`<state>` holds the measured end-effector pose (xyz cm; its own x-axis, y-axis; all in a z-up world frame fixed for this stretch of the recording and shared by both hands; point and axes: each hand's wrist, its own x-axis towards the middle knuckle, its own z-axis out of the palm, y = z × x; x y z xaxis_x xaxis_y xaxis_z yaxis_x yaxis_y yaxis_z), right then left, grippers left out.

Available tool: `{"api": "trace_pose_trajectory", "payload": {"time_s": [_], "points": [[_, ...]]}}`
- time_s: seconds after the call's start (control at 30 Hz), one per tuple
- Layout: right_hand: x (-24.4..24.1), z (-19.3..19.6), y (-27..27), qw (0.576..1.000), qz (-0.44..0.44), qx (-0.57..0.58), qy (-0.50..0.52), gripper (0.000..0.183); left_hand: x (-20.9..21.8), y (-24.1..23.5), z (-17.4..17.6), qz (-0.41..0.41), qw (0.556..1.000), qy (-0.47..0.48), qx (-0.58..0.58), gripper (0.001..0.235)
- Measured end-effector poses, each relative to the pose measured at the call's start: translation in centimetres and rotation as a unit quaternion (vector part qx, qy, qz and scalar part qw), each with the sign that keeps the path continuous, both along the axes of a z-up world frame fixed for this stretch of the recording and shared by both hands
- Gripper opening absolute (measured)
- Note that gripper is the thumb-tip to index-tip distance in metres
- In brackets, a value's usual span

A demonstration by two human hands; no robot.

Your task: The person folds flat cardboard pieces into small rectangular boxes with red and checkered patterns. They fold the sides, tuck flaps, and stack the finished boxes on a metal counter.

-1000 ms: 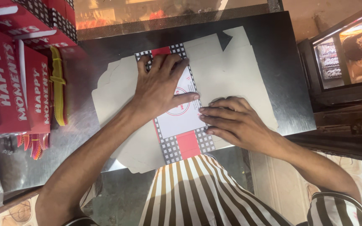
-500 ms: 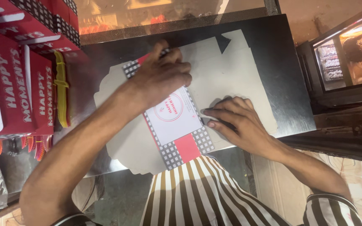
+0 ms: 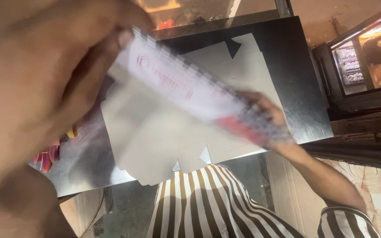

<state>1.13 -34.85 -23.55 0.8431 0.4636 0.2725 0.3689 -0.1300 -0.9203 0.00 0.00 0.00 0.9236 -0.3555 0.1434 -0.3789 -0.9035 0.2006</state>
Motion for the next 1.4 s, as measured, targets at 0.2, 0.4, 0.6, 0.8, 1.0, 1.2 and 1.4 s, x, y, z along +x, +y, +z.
{"api": "trace_pose_trajectory", "payload": {"time_s": [0.2,0.4,0.6,0.8,1.0,1.2,1.4], "points": [[1.7,0.1,-3.8,0.944,-0.203,0.261,0.008,0.028,-0.7,-3.7,-10.4,-0.039,0.859,-0.479,0.178,0.027],[-0.3,1.6,-3.4,0.95,-0.241,-0.078,-0.181,0.012,-2.7,-6.7,-20.5,-0.203,0.919,-0.31,0.131,0.038],[-0.2,3.5,-1.2,0.943,-0.189,-0.174,-0.214,0.013,-3.3,-6.5,-22.0,-0.234,0.942,-0.216,0.106,0.042],[0.1,4.3,-2.5,0.933,-0.227,-0.199,-0.194,0.016,-3.2,-6.1,-21.5,-0.22,0.958,-0.169,0.067,0.04],[-0.4,3.5,-2.6,0.899,-0.103,-0.359,-0.229,0.027,-1.4,-5.5,-22.4,-0.207,0.965,-0.007,-0.16,0.016],[-1.2,2.8,-1.8,0.866,-0.066,-0.412,-0.275,0.031,1.8,-2.0,-22.1,-0.181,0.958,0.054,-0.217,0.026],[-1.4,3.1,-1.1,0.842,-0.066,-0.451,-0.287,0.034,1.7,-2.2,-22.6,-0.171,0.953,0.06,-0.244,0.033]]}}
